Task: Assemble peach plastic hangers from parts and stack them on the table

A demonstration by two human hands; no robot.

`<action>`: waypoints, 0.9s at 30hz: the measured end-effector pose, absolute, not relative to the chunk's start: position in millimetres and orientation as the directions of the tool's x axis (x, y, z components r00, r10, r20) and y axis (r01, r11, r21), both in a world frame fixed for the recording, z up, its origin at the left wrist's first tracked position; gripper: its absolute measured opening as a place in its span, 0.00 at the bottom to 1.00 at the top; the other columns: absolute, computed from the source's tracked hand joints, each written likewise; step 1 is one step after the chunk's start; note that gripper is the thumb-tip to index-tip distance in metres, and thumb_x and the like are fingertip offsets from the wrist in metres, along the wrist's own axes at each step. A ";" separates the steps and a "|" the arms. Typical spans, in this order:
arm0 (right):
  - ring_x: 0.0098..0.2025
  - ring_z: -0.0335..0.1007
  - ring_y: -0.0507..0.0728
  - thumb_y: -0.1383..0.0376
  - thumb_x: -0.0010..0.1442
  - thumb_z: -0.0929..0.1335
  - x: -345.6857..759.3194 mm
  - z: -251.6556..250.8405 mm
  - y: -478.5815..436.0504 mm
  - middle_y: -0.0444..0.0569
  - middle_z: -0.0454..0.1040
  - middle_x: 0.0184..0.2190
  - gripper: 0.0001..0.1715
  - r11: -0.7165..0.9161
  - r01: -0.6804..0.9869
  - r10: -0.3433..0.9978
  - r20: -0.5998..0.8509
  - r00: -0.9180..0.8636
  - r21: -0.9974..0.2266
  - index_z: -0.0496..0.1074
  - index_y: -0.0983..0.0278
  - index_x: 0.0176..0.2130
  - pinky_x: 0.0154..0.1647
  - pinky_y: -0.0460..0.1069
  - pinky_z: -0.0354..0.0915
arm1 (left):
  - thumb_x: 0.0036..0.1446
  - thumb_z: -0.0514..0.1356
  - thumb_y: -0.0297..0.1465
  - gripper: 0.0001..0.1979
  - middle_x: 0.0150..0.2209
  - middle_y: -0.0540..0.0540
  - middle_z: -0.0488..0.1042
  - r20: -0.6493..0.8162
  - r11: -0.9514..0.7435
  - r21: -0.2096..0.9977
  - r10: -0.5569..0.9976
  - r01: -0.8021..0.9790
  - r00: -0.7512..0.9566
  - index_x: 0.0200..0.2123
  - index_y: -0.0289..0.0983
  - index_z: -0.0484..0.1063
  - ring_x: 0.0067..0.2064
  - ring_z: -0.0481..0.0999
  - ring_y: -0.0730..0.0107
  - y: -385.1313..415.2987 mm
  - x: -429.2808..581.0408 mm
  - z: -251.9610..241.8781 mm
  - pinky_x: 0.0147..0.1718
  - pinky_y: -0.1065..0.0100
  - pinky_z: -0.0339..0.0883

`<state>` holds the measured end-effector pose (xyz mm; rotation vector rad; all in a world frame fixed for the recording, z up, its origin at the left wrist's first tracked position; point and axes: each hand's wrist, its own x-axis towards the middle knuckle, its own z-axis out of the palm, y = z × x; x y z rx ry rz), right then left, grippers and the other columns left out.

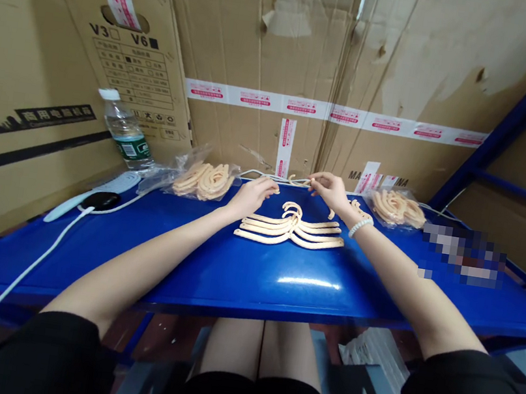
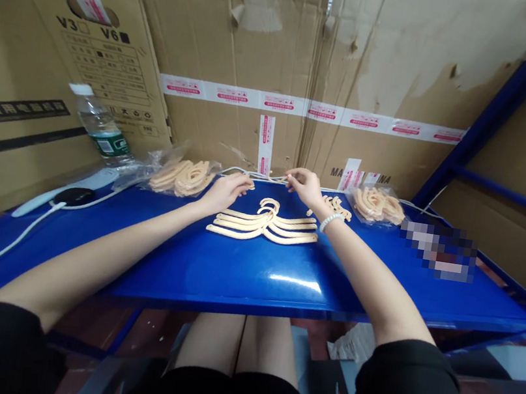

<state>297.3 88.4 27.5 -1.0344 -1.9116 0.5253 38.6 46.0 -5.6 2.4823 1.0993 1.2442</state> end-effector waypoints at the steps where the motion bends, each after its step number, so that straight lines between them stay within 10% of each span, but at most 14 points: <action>1: 0.31 0.76 0.54 0.61 0.66 0.66 299.5 27.5 83.3 0.48 0.74 0.31 0.09 0.541 0.403 0.840 0.496 -0.220 -0.738 0.71 0.64 0.41 0.33 0.50 0.75 | 0.68 0.51 0.30 0.12 0.43 0.42 0.76 0.655 -0.722 0.456 0.668 0.520 0.353 0.44 0.37 0.75 0.41 0.78 0.65 38.0 39.5 -2.6 0.41 0.64 0.73; 6: 0.21 0.72 0.50 0.55 0.66 0.66 302.0 25.8 41.0 0.40 0.70 0.26 0.11 0.422 0.196 0.906 0.414 -0.084 -0.885 0.65 0.60 0.41 0.21 0.46 0.71 | 0.63 0.60 0.37 0.11 0.46 0.40 0.78 0.671 -0.683 0.710 0.730 0.170 0.130 0.39 0.36 0.78 0.45 0.79 0.62 -6.6 49.8 4.0 0.43 0.62 0.77; 13: 0.35 0.79 0.51 0.63 0.55 0.77 287.5 19.5 -12.0 0.48 0.80 0.34 0.12 0.034 -0.300 0.988 0.077 -0.133 -0.953 0.76 0.64 0.38 0.35 0.44 0.74 | 0.45 0.72 0.31 0.21 0.41 0.49 0.74 0.448 -0.447 0.886 0.894 -0.122 -0.022 0.42 0.39 0.70 0.35 0.80 0.70 -43.2 72.6 -8.3 0.36 0.67 0.77; 16: 0.36 0.79 0.53 0.65 0.49 0.79 284.2 15.1 -18.8 0.49 0.82 0.34 0.16 -0.010 -0.325 0.989 0.038 -0.142 -0.946 0.75 0.64 0.37 0.38 0.46 0.74 | 0.39 0.74 0.28 0.35 0.42 0.52 0.72 0.376 -0.378 0.890 0.925 -0.256 -0.058 0.50 0.43 0.64 0.36 0.80 0.71 -47.1 75.7 -12.6 0.38 0.66 0.78; 27: 0.40 0.80 0.53 0.62 0.46 0.82 274.7 10.9 -39.1 0.48 0.82 0.39 0.17 -0.128 -0.216 0.893 -0.018 -0.450 -0.968 0.77 0.63 0.34 0.43 0.45 0.75 | 0.47 0.73 0.34 0.19 0.32 0.52 0.73 0.320 -0.288 0.919 0.943 -0.269 0.086 0.28 0.38 0.64 0.45 0.81 0.61 -59.6 77.2 -15.0 0.48 0.60 0.74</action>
